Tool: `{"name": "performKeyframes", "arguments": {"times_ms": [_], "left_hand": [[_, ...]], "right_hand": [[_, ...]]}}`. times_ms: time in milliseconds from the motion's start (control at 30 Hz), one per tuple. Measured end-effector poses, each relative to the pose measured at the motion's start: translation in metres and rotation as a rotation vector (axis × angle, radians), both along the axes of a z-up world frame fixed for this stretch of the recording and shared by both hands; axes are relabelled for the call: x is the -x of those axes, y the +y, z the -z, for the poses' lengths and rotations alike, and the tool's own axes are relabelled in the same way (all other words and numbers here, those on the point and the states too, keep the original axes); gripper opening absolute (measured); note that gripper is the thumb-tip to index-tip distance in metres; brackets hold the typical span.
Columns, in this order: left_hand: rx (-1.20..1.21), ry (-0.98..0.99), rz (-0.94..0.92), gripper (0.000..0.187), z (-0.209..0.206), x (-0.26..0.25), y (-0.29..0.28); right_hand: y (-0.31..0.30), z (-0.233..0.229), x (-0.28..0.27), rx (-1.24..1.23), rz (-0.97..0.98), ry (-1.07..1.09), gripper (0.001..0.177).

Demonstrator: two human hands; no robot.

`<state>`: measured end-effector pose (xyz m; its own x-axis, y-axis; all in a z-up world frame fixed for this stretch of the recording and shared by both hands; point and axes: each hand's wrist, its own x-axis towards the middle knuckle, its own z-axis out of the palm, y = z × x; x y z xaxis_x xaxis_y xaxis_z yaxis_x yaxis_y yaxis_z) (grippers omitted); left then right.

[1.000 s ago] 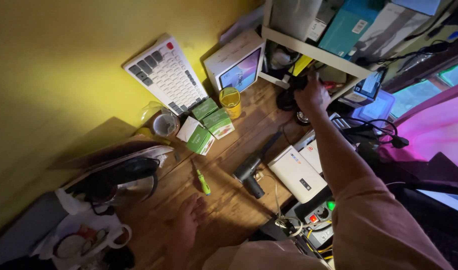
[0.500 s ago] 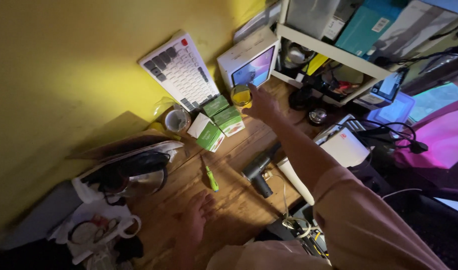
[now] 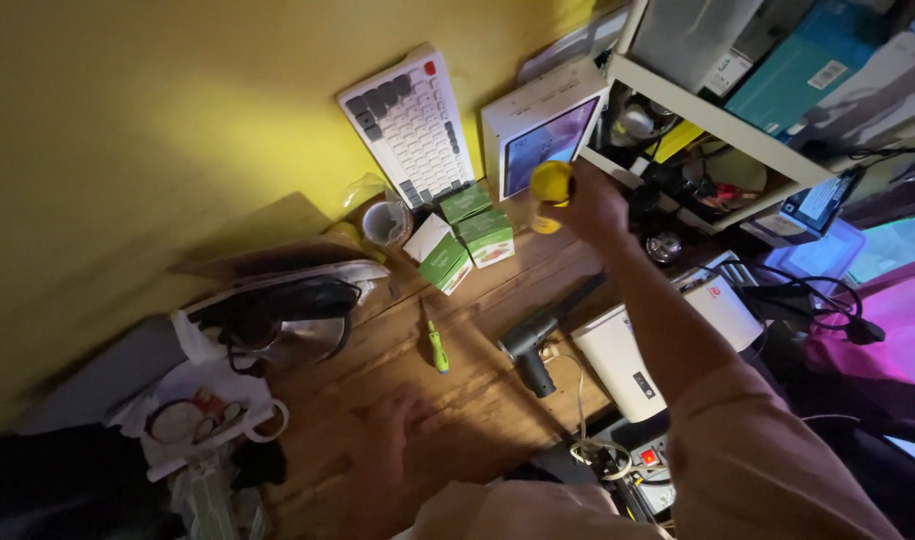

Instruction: Cleaning and tidying a workspace by wiping down a container and using a feather duster on the desk and surrounding objects.

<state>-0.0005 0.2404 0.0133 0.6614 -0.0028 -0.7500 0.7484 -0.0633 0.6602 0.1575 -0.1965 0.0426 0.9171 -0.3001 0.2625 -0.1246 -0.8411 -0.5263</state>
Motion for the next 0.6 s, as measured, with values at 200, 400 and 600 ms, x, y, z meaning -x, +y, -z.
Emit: {"name": "performKeyframes", "arguments": {"times_ms": [200, 400, 600], "left_hand": [[-0.187, -0.316, 0.386, 0.048, -0.046, -0.019, -0.041], [-0.175, -0.702, 0.494, 0.090, -0.132, -0.033, -0.079], [0.070, -0.860, 0.460, 0.095, -0.146, -0.028, -0.052]], "right_hand": [[0.008, -0.109, 0.049, -0.192, -0.080, 0.347, 0.079], [0.077, -0.126, 0.075, -0.357, -0.402, 0.439, 0.068], [0.172, -0.158, 0.103, -0.215, -0.607, 0.581, 0.067]]}}
